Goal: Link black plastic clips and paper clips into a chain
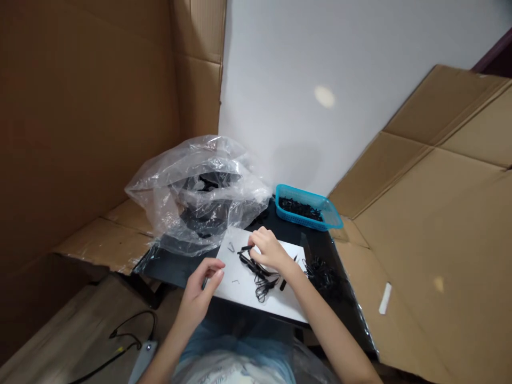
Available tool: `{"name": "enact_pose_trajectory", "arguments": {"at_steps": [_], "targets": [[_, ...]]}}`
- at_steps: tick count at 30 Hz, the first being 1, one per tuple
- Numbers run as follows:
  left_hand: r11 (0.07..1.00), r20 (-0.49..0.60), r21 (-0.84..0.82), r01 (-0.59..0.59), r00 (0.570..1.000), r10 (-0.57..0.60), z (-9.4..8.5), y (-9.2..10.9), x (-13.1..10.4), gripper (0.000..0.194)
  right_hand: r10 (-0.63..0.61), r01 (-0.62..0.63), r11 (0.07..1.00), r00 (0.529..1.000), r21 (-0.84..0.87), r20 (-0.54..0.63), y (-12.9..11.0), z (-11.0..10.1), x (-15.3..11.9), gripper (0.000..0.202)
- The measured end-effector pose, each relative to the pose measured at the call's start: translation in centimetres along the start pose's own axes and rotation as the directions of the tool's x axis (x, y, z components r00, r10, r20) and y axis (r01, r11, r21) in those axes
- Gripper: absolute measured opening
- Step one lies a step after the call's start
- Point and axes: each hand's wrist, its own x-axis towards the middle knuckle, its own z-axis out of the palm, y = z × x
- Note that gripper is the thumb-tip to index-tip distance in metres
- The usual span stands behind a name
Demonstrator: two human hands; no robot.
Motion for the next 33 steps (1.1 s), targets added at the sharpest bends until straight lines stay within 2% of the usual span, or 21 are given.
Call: {"name": "enact_pose_trajectory", "arguments": {"at_steps": [5, 9, 11, 14, 19, 23, 26, 30, 33], "targets": [[0.987, 0.127, -0.012, -0.161, 0.979, 0.162, 2.8, 1.8, 6.1, 0.022, -0.115, 0.117, 0.993, 0.988, 0.012, -0.102, 0.1, -3.3, 0.4, 0.009], [0.987, 0.175, -0.016, -0.162, 0.971, 0.163, 4.1, 2.2, 8.0, 0.028, -0.196, 0.221, 0.965, 0.966, 0.144, -0.167, 1.1, -3.8, 1.2, 0.011], [0.988, 0.161, -0.018, -0.152, 0.975, 0.153, 4.3, 2.1, 8.1, 0.025, -0.207, 0.255, 0.936, 0.956, 0.241, -0.209, 1.5, -3.7, 1.5, 0.011], [0.989, 0.155, -0.012, -0.149, 0.977, 0.149, 4.5, 2.2, 7.6, 0.022, -0.22, 0.288, 0.923, 0.939, 0.254, -0.266, 1.6, -3.9, 1.8, 0.01], [0.987, 0.069, 0.029, -0.158, 0.985, 0.155, 4.7, 2.7, 6.5, 0.016, -0.297, 0.345, 0.93, 0.907, 0.124, -0.298, 0.9, -5.1, 1.5, 0.011], [0.993, 0.048, -0.037, -0.115, 0.992, 0.117, 5.1, 2.6, 5.7, 0.016, -0.349, 0.345, 0.936, 0.898, -0.065, -0.269, 0.3, -6.0, 0.8, 0.014], [0.991, -0.009, -0.097, -0.087, 0.996, 0.087, 5.5, 2.2, 5.4, 0.012, -0.356, 0.338, 0.935, 0.899, -0.113, -0.256, 0.3, -6.5, 0.4, 0.015], [0.983, -0.058, -0.155, -0.1, 0.994, 0.092, 5.7, 1.7, 5.1, 0.007, -0.283, 0.291, 0.957, 0.932, 0.004, -0.226, 1.6, -7.2, 0.0, 0.01], [0.984, -0.066, -0.139, -0.113, 0.992, 0.105, 5.7, 1.5, 4.9, 0.005, -0.16, 0.224, 0.929, 0.961, 0.295, -0.225, 3.1, -7.2, 0.2, 0.002]]}}
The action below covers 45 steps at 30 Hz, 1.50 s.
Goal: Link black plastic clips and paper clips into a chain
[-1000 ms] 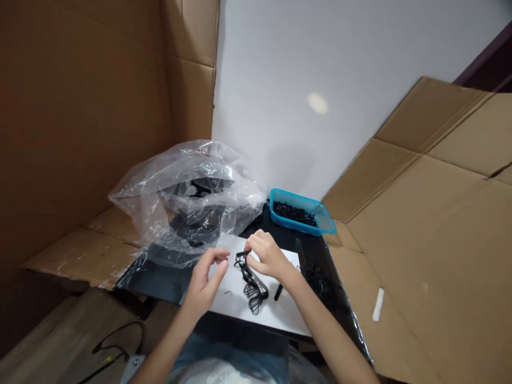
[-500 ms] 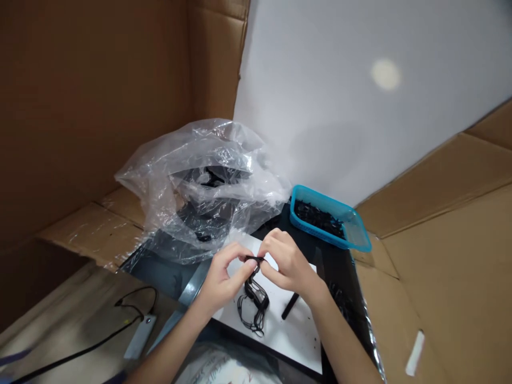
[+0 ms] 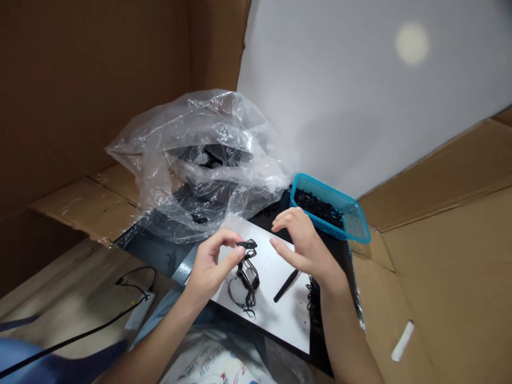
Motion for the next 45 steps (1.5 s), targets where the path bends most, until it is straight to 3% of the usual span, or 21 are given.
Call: {"name": "enact_pose_trajectory", "arguments": {"at_steps": [2, 4, 7, 9, 14, 19, 26, 32, 40, 45], "targets": [[1.0, 0.007, 0.02, -0.007, 1.0, 0.007, -0.1, -0.1, -0.2, 0.003, 0.111, -0.109, 0.966, 0.994, 0.236, 0.004, 0.7, 0.3, 0.1, 0.009], [1.0, 0.018, 0.023, -0.008, 1.0, 0.008, -0.1, -0.1, -0.4, 0.002, 0.134, -0.179, 0.904, 0.981, 0.389, 0.142, 1.1, 0.9, 0.3, 0.022], [1.0, 0.029, -0.002, -0.01, 1.0, 0.01, -0.2, -0.4, -0.4, 0.001, 0.005, -0.195, 0.879, 0.917, 0.436, 0.4, 1.2, 2.2, 0.7, 0.036], [1.0, 0.038, -0.022, -0.008, 0.999, 0.008, -0.3, -0.6, -0.4, 0.0, -0.044, -0.188, 0.871, 0.89, 0.454, 0.453, 1.1, 2.7, 0.8, 0.036], [0.99, 0.047, -0.121, 0.069, 0.997, -0.063, -0.5, -1.2, -0.5, 0.006, -0.04, -0.242, 0.804, 0.889, 0.543, 0.456, 0.8, 3.2, 0.7, 0.021], [0.985, 0.081, -0.141, 0.098, 0.993, -0.087, -0.3, -1.1, -0.6, 0.012, 0.002, -0.204, 0.874, 0.909, 0.442, 0.416, 0.3, 3.6, 0.6, 0.015], [0.987, 0.122, -0.12, 0.104, 0.988, -0.09, -0.3, -0.8, -0.7, 0.009, 0.012, -0.199, 0.869, 0.924, 0.454, 0.383, 0.3, 3.2, 0.7, 0.017], [0.985, 0.159, -0.118, 0.124, 0.982, -0.105, -0.6, -0.6, -0.7, 0.014, -0.004, -0.229, 0.866, 0.886, 0.444, 0.464, 0.2, 3.1, 0.6, 0.017], [0.957, 0.245, -0.163, 0.242, 0.949, -0.198, -0.7, -1.0, -0.8, 0.022, -0.01, -0.224, 0.876, 0.877, 0.426, 0.481, 0.0, 3.6, 0.5, 0.016], [0.93, 0.234, -0.202, 0.308, 0.937, -0.26, -0.4, -1.3, -0.9, 0.025, 0.043, -0.246, 0.888, 0.885, 0.387, 0.464, -0.1, 3.7, 0.5, 0.015]]}}
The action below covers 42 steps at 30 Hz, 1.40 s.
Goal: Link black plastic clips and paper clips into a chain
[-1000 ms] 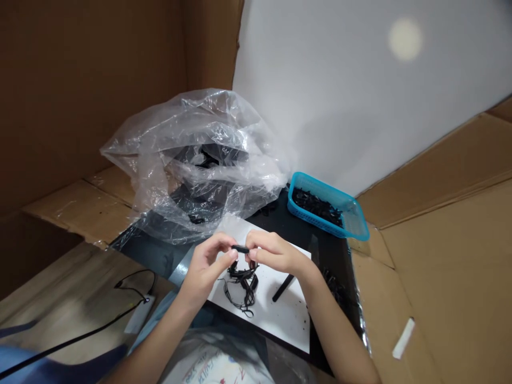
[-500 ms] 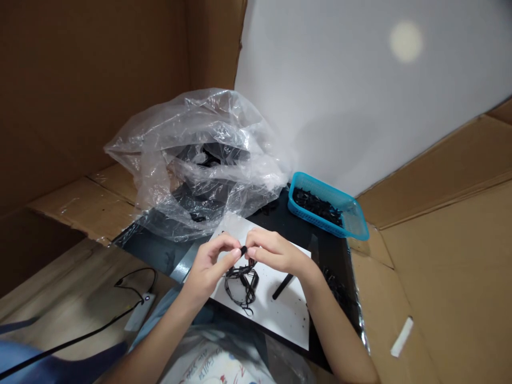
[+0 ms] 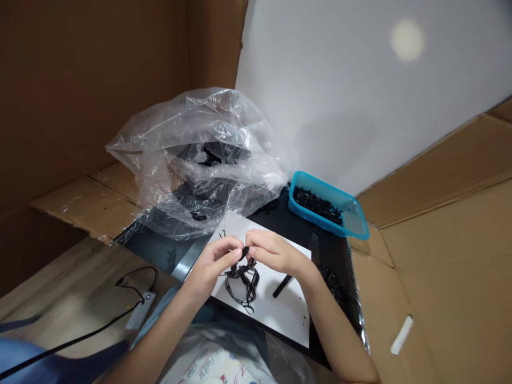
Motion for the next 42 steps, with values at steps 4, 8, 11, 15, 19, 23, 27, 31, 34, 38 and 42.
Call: {"name": "enact_pose_trajectory", "arguments": {"at_steps": [4, 8, 11, 15, 19, 23, 27, 31, 34, 38, 42], "targets": [[0.999, -0.04, -0.03, 0.015, 0.999, -0.016, 0.2, 0.1, 0.0, 0.025, 0.03, -0.03, 0.999, 0.999, 0.033, 0.02, -0.1, -0.1, 0.1, 0.015], [0.998, -0.037, -0.056, 0.027, 0.999, -0.029, 0.4, 0.4, 0.1, 0.029, 0.063, -0.074, 0.984, 0.995, 0.165, 0.073, -0.1, -0.1, 0.2, 0.015], [0.997, -0.022, -0.068, 0.041, 0.999, -0.043, 0.3, 0.5, 0.2, 0.033, 0.083, -0.091, 0.981, 0.995, 0.17, 0.056, -0.2, 0.0, 0.2, 0.015], [0.995, -0.004, -0.083, 0.056, 0.998, -0.056, -0.1, 0.5, 0.3, 0.03, 0.127, -0.134, 0.984, 0.99, 0.121, 0.067, -0.3, 0.1, 0.2, 0.015], [0.991, 0.002, -0.12, 0.066, 0.998, -0.066, -0.2, 0.4, 0.3, 0.027, 0.16, -0.167, 0.98, 0.985, 0.112, 0.065, -0.2, 0.3, 0.3, 0.016], [0.978, 0.017, -0.19, 0.088, 0.996, -0.087, 0.0, 0.6, 0.4, 0.029, 0.176, -0.184, 0.952, 0.983, 0.243, 0.055, 0.1, 0.7, 0.3, 0.013], [0.955, 0.049, -0.26, 0.14, 0.99, -0.132, 0.3, 0.8, 0.6, 0.034, 0.185, -0.188, 0.933, 0.982, 0.307, 0.038, 0.2, 1.2, 0.5, 0.013], [0.95, 0.052, -0.264, 0.168, 0.986, -0.16, 0.4, 0.6, 0.7, 0.036, 0.169, -0.162, 0.928, 0.986, 0.334, 0.008, 0.2, 1.8, 0.6, 0.012], [0.972, 0.008, -0.206, 0.117, 0.993, -0.118, 0.1, 0.2, 0.7, 0.038, 0.172, -0.159, 0.924, 0.985, 0.347, -0.007, 0.4, 2.0, 0.7, 0.011], [0.996, -0.173, -0.03, -0.079, 0.982, 0.072, -0.7, 0.1, 0.6, 0.028, 0.211, -0.188, 0.936, 0.976, 0.298, -0.047, 0.6, 1.8, 0.8, 0.012], [0.966, -0.25, 0.174, -0.191, 0.94, 0.231, -0.7, 0.8, 0.2, 0.021, 0.207, -0.186, 0.961, 0.974, 0.203, -0.089, 0.1, 1.6, 0.8, 0.015]]}}
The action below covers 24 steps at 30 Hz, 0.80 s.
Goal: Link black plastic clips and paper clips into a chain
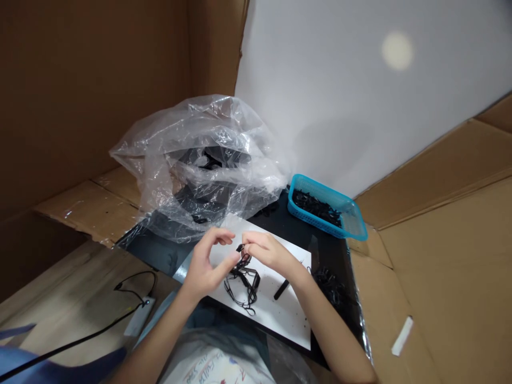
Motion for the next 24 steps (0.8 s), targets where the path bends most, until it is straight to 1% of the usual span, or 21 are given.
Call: {"name": "enact_pose_trajectory", "arguments": {"at_steps": [2, 4, 8, 10, 11, 13, 15, 17, 18, 20, 22, 24], "targets": [[0.998, -0.008, 0.054, -0.032, 0.999, 0.032, 0.2, 0.2, -0.1, 0.012, -0.017, 0.017, 0.999, 1.0, -0.039, 0.011, -0.3, 0.0, -0.1, 0.017], [0.999, -0.063, 0.038, -0.037, 0.997, 0.039, 0.3, 0.1, -0.2, 0.009, -0.023, 0.025, 0.997, 0.999, -0.068, 0.028, -0.4, -0.1, -0.1, 0.017], [0.989, -0.22, -0.148, -0.014, 0.975, -0.019, -0.3, -0.4, 0.2, 0.014, -0.008, 0.011, 0.99, 1.0, -0.138, 0.026, -0.4, -0.6, -0.2, 0.02], [0.972, -0.256, -0.237, 0.001, 0.964, -0.063, -0.7, -0.3, 0.3, 0.014, 0.003, -0.001, 0.982, 1.0, -0.19, 0.011, -0.5, -0.8, -0.3, 0.021], [0.962, -0.258, -0.272, 0.011, 0.962, -0.084, -0.9, -0.1, 0.4, 0.012, 0.006, -0.005, 0.977, 1.0, -0.214, 0.006, -0.6, -0.8, -0.3, 0.021], [0.943, -0.23, -0.331, 0.041, 0.965, -0.123, -1.0, 0.4, 0.2, 0.011, 0.012, -0.011, 0.953, 1.0, -0.303, 0.001, -0.9, -0.8, -0.4, 0.019], [0.922, -0.169, -0.378, 0.083, 0.973, -0.157, -0.9, 0.9, -0.1, 0.012, 0.009, -0.008, 0.9, 1.0, -0.436, 0.001, -1.3, -0.7, -0.5, 0.015], [0.903, -0.101, -0.412, 0.123, 0.978, -0.18, -0.7, 1.2, -0.4, 0.017, -0.022, 0.022, 0.844, 1.0, -0.536, 0.006, -1.6, -0.5, -0.7, 0.013], [0.893, -0.066, -0.426, 0.142, 0.98, -0.187, -0.6, 1.3, -0.6, 0.019, -0.061, 0.057, 0.831, 0.998, -0.554, 0.011, -1.7, -0.5, -0.8, 0.012], [0.88, -0.007, -0.442, 0.174, 0.98, -0.198, -0.3, 1.4, -0.8, 0.022, -0.189, 0.165, 0.831, 0.982, -0.531, 0.009, -1.9, -0.2, -1.1, 0.011], [0.874, 0.034, -0.442, 0.204, 0.977, -0.211, 0.0, 1.4, -0.9, 0.021, -0.325, 0.272, 0.816, 0.946, -0.51, -0.014, -1.9, 0.1, -1.3, 0.011], [0.881, 0.059, -0.42, 0.219, 0.975, -0.214, 0.4, 1.4, -1.0, 0.019, -0.401, 0.331, 0.801, 0.915, -0.5, -0.037, -1.9, 0.4, -1.5, 0.011]]}}
